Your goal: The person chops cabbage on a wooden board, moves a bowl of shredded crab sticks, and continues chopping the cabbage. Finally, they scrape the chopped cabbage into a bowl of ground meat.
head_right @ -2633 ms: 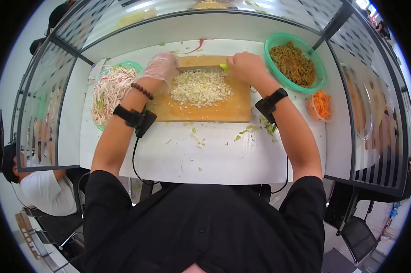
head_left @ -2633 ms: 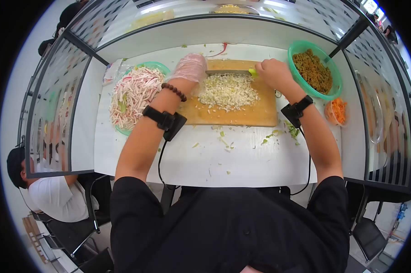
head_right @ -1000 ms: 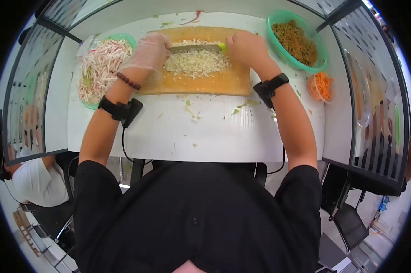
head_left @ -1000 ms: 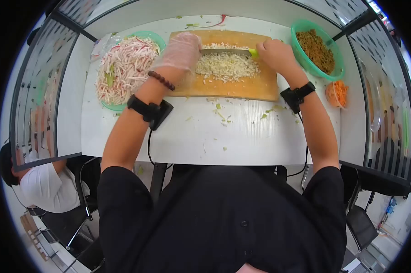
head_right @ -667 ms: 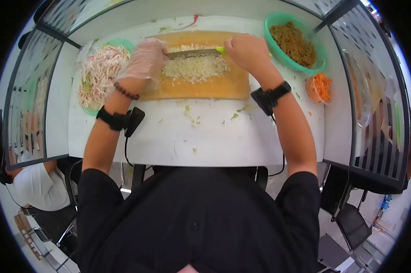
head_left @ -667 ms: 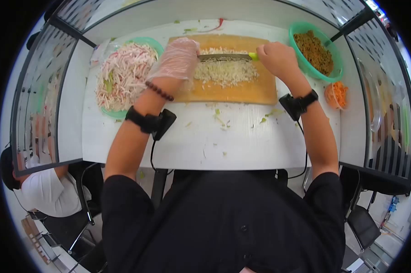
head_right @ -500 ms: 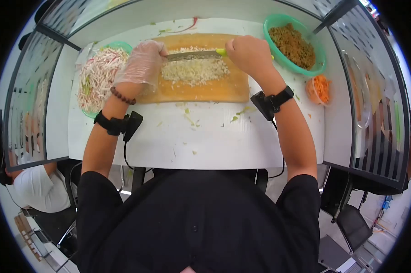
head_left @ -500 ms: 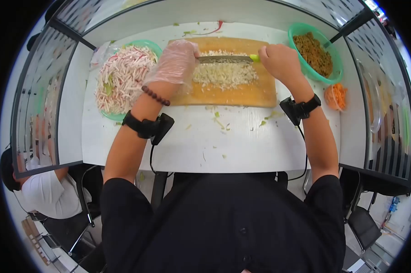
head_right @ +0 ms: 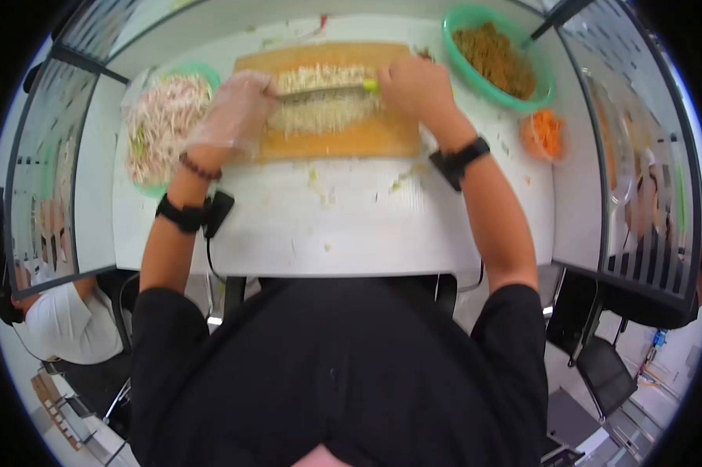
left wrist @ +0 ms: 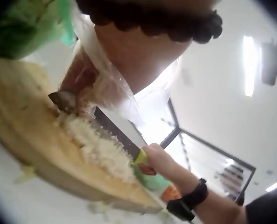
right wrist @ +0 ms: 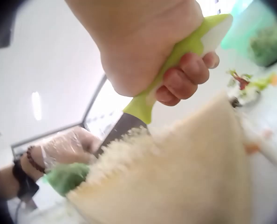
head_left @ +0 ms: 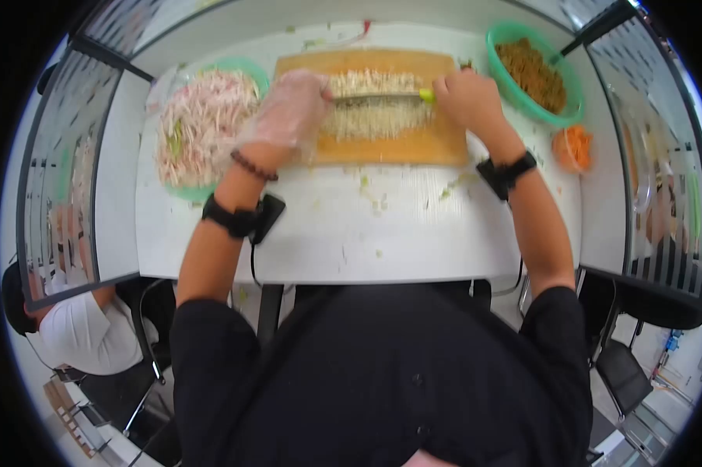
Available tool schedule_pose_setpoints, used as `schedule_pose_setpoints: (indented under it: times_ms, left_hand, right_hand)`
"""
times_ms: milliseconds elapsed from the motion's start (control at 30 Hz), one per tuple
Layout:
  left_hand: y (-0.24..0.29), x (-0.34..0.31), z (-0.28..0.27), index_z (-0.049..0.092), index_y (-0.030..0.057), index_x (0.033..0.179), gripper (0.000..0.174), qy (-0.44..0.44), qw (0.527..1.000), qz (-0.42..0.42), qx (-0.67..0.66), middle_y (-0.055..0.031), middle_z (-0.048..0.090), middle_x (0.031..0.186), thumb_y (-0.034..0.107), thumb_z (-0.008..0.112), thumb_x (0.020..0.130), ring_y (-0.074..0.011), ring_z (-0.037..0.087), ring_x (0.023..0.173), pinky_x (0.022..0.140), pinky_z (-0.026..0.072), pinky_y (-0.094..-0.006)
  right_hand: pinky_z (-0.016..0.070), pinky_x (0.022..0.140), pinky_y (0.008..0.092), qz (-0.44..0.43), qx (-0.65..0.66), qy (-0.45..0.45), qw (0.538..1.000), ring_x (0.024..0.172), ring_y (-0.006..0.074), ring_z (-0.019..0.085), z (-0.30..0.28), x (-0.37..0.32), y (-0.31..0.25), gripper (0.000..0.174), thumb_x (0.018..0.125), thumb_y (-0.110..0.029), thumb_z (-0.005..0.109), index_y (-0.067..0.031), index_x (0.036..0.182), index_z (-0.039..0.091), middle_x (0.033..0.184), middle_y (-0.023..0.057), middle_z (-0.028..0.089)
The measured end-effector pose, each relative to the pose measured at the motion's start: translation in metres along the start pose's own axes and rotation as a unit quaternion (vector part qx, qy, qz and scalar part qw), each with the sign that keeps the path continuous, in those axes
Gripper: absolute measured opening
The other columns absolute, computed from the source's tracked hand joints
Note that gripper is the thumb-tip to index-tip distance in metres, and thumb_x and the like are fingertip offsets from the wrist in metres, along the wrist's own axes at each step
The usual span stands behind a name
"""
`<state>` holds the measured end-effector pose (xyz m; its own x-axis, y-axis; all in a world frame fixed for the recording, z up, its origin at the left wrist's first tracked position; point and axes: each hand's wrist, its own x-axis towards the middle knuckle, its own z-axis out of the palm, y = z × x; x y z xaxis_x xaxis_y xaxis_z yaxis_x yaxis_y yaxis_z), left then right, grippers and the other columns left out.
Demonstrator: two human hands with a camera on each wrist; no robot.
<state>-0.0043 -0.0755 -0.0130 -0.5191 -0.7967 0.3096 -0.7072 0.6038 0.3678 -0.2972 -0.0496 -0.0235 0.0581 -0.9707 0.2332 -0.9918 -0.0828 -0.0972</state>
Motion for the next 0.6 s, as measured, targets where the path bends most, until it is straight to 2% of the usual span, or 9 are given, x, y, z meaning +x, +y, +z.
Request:
schedule_pose_setpoints:
  times_ms: [33, 67, 167, 233, 300, 333, 367, 433, 600]
  left_hand:
    - [0.001, 0.013, -0.014, 0.065, 0.0040, 0.079, 0.005, 0.017, 1.000, 0.024, 0.008, -0.0166, 0.065, 0.084, 0.009, 0.067, 0.078, -0.0365, 0.062, 0.087, 0.077, 0.0491, -0.0439]
    - [0.006, 0.017, -0.023, 0.067, 0.0055, 0.080, 0.008, -0.017, 1.000, -0.018, -0.006, -0.0165, 0.066, 0.086, 0.012, 0.071, 0.075, -0.0348, 0.063, 0.089, 0.080, 0.0501, -0.0425]
    - [-0.003, 0.003, 0.001, 0.067, 0.0056, 0.080, 0.008, 0.017, 0.999, 0.027, 0.006, -0.0164, 0.066, 0.085, 0.012, 0.070, 0.076, -0.0349, 0.063, 0.088, 0.079, 0.0501, -0.0429]
    - [-0.004, 0.019, -0.007, 0.067, 0.0051, 0.080, 0.007, 0.018, 0.999, 0.011, 0.032, -0.0160, 0.065, 0.085, 0.010, 0.069, 0.076, -0.0338, 0.064, 0.089, 0.078, 0.0503, -0.0425]
    - [0.006, 0.008, -0.009, 0.067, 0.0051, 0.080, 0.006, 0.009, 1.000, 0.001, 0.007, -0.0159, 0.065, 0.084, 0.009, 0.068, 0.076, -0.0335, 0.064, 0.089, 0.078, 0.0504, -0.0423]
    - [0.005, 0.004, 0.004, 0.067, 0.0060, 0.080, 0.005, 0.044, 0.999, 0.002, 0.020, -0.0156, 0.065, 0.085, 0.009, 0.068, 0.076, -0.0332, 0.064, 0.089, 0.077, 0.0504, -0.0421]
    - [0.005, -0.002, 0.004, 0.067, 0.0063, 0.080, 0.005, 0.028, 0.999, -0.015, -0.005, -0.0153, 0.065, 0.084, 0.009, 0.068, 0.076, -0.0331, 0.064, 0.088, 0.077, 0.0504, -0.0420]
    - [0.014, 0.007, -0.019, 0.066, 0.0070, 0.080, 0.005, 0.017, 0.998, -0.034, -0.044, -0.0147, 0.065, 0.083, 0.009, 0.069, 0.075, -0.0327, 0.064, 0.087, 0.077, 0.0503, -0.0417]
    - [0.007, 0.006, 0.001, 0.066, 0.0074, 0.079, 0.006, 0.044, 0.999, -0.006, -0.024, -0.0135, 0.065, 0.081, 0.008, 0.069, 0.074, -0.0322, 0.064, 0.084, 0.076, 0.0502, -0.0416]
  right_hand:
    - [0.0503, 0.063, 0.0492, -0.009, -0.011, 0.026, 1.000, 0.068, 0.0387, 0.064, -0.007, 0.014, 0.003, 0.042, 0.090, -0.029, 0.043, -0.0029, 0.067, 0.066, 0.071, 0.0189, 0.065]
    - [0.0503, 0.062, 0.0488, -0.015, -0.016, 0.039, 0.999, 0.067, 0.0383, 0.064, -0.010, 0.013, 0.000, 0.042, 0.090, -0.029, 0.043, -0.0030, 0.066, 0.066, 0.070, 0.0186, 0.065]
    - [0.0502, 0.061, 0.0483, 0.000, -0.006, 0.009, 1.000, 0.065, 0.0381, 0.064, -0.002, -0.035, -0.014, 0.041, 0.089, -0.028, 0.044, -0.0030, 0.065, 0.065, 0.069, 0.0181, 0.065]
    - [0.0501, 0.060, 0.0482, 0.003, -0.020, 0.054, 0.998, 0.063, 0.0381, 0.063, -0.016, -0.004, -0.007, 0.041, 0.089, -0.028, 0.045, -0.0028, 0.064, 0.065, 0.068, 0.0178, 0.064]
    - [0.0487, 0.058, 0.0480, 0.005, -0.002, 0.041, 0.999, 0.061, 0.0376, 0.062, -0.017, -0.013, -0.011, 0.040, 0.089, -0.026, 0.045, -0.0033, 0.063, 0.065, 0.066, 0.0182, 0.063]
    - [0.0483, 0.058, 0.0479, 0.001, -0.002, 0.028, 1.000, 0.060, 0.0376, 0.062, -0.015, -0.021, -0.011, 0.040, 0.089, -0.026, 0.045, -0.0034, 0.063, 0.065, 0.066, 0.0182, 0.063]
    - [0.0478, 0.057, 0.0477, -0.004, -0.004, 0.020, 1.000, 0.060, 0.0375, 0.061, -0.014, -0.022, -0.010, 0.040, 0.089, -0.026, 0.045, -0.0035, 0.063, 0.065, 0.065, 0.0182, 0.063]
    - [0.0474, 0.056, 0.0475, -0.016, -0.010, 0.036, 0.999, 0.059, 0.0374, 0.061, -0.017, -0.007, -0.007, 0.040, 0.089, -0.026, 0.044, -0.0036, 0.064, 0.065, 0.065, 0.0181, 0.063]
    - [0.0474, 0.057, 0.0473, -0.050, -0.019, 0.047, 0.997, 0.060, 0.0371, 0.061, -0.014, -0.016, -0.006, 0.040, 0.090, -0.027, 0.043, -0.0041, 0.065, 0.065, 0.064, 0.0181, 0.062]
